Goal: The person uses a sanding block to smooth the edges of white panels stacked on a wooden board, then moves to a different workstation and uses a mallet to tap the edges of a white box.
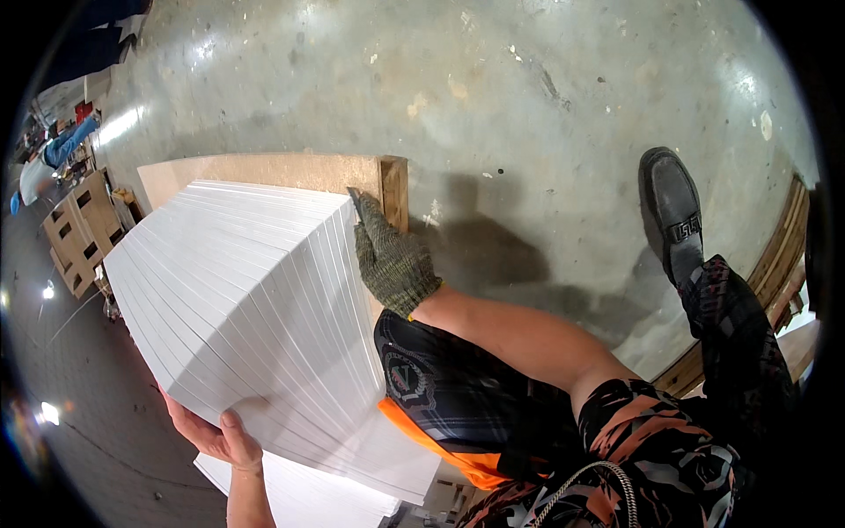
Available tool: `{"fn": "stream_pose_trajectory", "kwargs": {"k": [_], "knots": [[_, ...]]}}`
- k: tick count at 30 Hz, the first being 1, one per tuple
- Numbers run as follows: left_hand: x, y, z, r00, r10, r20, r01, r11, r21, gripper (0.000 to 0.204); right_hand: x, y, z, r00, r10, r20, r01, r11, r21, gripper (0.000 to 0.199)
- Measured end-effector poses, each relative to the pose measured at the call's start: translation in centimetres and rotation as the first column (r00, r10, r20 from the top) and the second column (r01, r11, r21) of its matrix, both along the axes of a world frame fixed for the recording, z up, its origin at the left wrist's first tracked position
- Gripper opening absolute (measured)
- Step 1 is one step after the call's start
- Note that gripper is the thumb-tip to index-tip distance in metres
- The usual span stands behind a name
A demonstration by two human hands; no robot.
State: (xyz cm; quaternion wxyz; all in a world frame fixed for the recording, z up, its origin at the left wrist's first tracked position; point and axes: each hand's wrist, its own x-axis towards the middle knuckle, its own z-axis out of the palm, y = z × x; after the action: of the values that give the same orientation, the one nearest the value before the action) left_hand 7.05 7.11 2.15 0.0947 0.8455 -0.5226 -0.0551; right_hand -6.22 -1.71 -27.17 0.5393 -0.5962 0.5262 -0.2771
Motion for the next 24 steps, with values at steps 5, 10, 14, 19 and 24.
{"fn": "stream_pose_trajectory", "kwargs": {"k": [5, 10, 14, 19, 24], "knots": [[0.3, 0.4, 0.3, 1.0, 0.009, 0.014, -0.009, 1.0, 0.014, 0.076, 0.4, -0.6, 1.2, 0.971, 0.127, 0.203, -0.16, 0.974, 0.159, 0.062], [0.2, 0.4, 0.2, 0.999, 0.029, -0.012, -0.029, 1.0, 0.004, 0.077, -1.5, -2.3, 6.0, 0.813, 0.291, 0.505, -0.198, 0.953, -0.231, 0.057], [0.2, 0.2, 0.4, 1.0, -0.014, 0.009, 0.014, 1.0, -0.008, 0.074, -1.2, -4.3, 2.5, 0.888, -0.091, 0.45, -0.086, 0.93, 0.358, 0.044], [0.0, -0.3, 0.0, 0.999, -0.039, 0.017, 0.039, 0.999, -0.009, 0.075, 0.2, -1.2, 6.1, 0.895, 0.242, 0.375, -0.182, 0.965, -0.189, 0.06], [0.5, -0.2, -0.1, 0.997, -0.07, -0.01, 0.07, 0.997, -0.017, 0.075, -0.1, -0.5, 9.8, 0.86, 0.273, 0.431, -0.144, 0.94, -0.308, 0.065]]}}
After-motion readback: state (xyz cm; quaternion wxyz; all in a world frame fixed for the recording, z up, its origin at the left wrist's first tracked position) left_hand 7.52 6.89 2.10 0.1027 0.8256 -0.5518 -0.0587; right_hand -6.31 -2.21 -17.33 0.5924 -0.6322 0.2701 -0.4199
